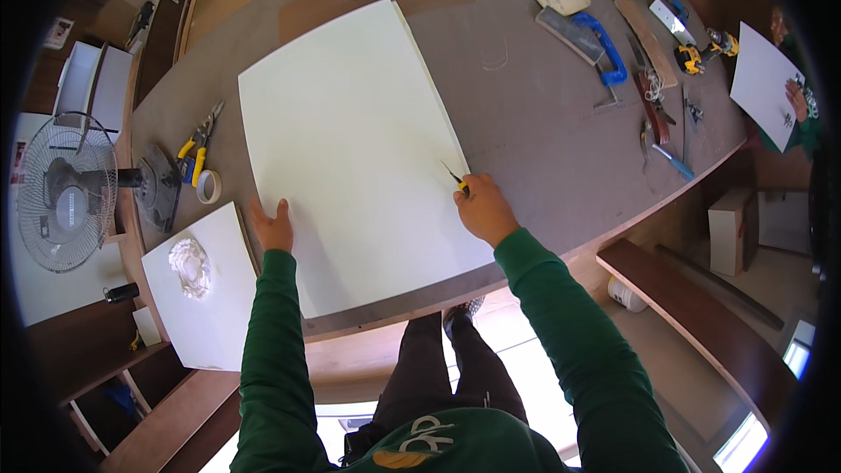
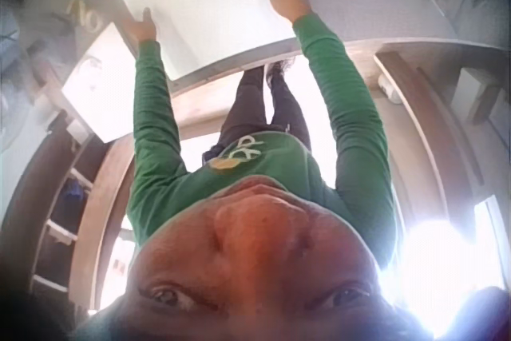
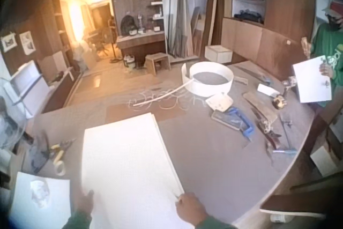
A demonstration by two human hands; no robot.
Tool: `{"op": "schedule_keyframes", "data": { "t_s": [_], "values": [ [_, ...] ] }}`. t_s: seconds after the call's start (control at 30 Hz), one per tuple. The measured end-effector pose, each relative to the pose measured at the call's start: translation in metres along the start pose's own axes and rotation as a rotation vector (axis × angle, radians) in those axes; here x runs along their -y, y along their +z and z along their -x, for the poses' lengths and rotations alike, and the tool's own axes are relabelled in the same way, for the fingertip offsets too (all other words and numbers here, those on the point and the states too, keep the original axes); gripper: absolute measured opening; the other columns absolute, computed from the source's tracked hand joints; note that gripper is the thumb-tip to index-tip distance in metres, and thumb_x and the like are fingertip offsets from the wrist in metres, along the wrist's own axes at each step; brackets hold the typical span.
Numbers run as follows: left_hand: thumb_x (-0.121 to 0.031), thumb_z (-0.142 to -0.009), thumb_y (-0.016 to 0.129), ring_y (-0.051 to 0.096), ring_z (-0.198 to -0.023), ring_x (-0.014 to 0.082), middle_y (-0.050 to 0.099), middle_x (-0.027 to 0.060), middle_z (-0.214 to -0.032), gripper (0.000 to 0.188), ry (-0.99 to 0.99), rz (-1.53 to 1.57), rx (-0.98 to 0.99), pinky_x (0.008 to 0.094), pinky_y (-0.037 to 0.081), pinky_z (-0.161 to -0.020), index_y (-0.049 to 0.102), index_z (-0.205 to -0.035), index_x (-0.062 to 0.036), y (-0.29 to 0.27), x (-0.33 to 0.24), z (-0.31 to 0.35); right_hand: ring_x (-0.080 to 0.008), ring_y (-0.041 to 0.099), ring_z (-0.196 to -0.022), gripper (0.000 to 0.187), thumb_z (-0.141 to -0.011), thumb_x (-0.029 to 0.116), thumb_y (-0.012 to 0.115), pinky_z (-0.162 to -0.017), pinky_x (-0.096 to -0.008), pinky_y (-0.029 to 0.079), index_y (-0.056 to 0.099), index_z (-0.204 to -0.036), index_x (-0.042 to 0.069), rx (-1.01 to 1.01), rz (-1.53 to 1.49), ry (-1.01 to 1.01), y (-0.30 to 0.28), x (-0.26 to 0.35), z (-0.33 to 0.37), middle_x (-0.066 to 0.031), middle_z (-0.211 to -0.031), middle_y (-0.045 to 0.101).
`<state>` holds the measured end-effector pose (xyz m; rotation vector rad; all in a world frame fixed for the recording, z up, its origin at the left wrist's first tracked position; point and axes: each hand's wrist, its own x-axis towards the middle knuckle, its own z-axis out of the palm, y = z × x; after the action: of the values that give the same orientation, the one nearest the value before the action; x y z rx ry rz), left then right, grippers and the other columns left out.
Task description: The person trims the edges of a white rectangular board using a utility knife, running the blade along the sides to remove excess material.
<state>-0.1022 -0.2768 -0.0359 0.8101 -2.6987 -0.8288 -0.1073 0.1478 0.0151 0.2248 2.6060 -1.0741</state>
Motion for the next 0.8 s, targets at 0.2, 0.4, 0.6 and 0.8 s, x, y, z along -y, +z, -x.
{"op": "schedule_keyframes", "data": {
  "t_s": [0.2, 0.4, 0.6, 0.8],
  "values": [
    [-0.031, -0.096, 0.071, 0.040, -0.147, 0.0386, 0.045, 0.0282, -0.155, 0.072, -0.018, 0.136, 0.097, 0.0430, 0.028, -0.124, 0.043, -0.148, 0.0103, 0.042, -0.013, -0.035, -0.0437, 0.060, -0.107, 0.024, -0.097, 0.022, 0.060, -0.088, -0.0529, 0.053, 0.064, -0.109, 0.001, -0.195, 0.146, -0.004, 0.005, -0.015, -0.041, -0.0225, -0.117, 0.062],
    [-0.025, -0.102, 0.062, 0.035, -0.150, 0.0359, 0.039, 0.0272, -0.160, 0.055, 0.068, 0.014, -0.037, 0.0447, 0.023, -0.126, 0.050, -0.150, -0.0026, 0.039, 0.128, -0.101, -0.0433, 0.065, -0.100, 0.025, -0.095, 0.018, 0.056, -0.086, -0.0526, 0.053, 0.067, -0.108, 0.000, -0.030, 0.036, 0.006, 0.029, 0.009, -0.094, -0.0245, -0.107, 0.066],
    [-0.027, -0.096, 0.071, 0.036, -0.151, 0.0308, 0.034, 0.0197, -0.165, 0.076, -0.224, 0.561, 0.082, 0.0415, 0.029, -0.123, 0.036, -0.155, 0.0062, 0.064, 0.013, -0.062, -0.0436, 0.066, -0.106, 0.027, -0.094, 0.014, 0.053, -0.092, -0.0498, 0.054, 0.068, -0.111, 0.000, 0.004, 0.116, 0.103, -0.003, 0.003, -0.083, -0.0257, -0.116, 0.066],
    [-0.019, -0.094, 0.074, 0.027, -0.155, 0.0272, 0.030, 0.0171, -0.168, 0.080, -0.206, 0.657, -0.010, 0.0397, 0.021, -0.126, 0.032, -0.158, 0.0049, 0.028, 0.039, -0.054, -0.0427, 0.065, -0.103, 0.023, -0.094, 0.017, 0.057, -0.086, -0.0500, 0.053, 0.068, -0.101, -0.002, 0.012, 0.079, 0.030, 0.023, 0.007, -0.077, -0.0247, -0.107, 0.066]
  ]
}}
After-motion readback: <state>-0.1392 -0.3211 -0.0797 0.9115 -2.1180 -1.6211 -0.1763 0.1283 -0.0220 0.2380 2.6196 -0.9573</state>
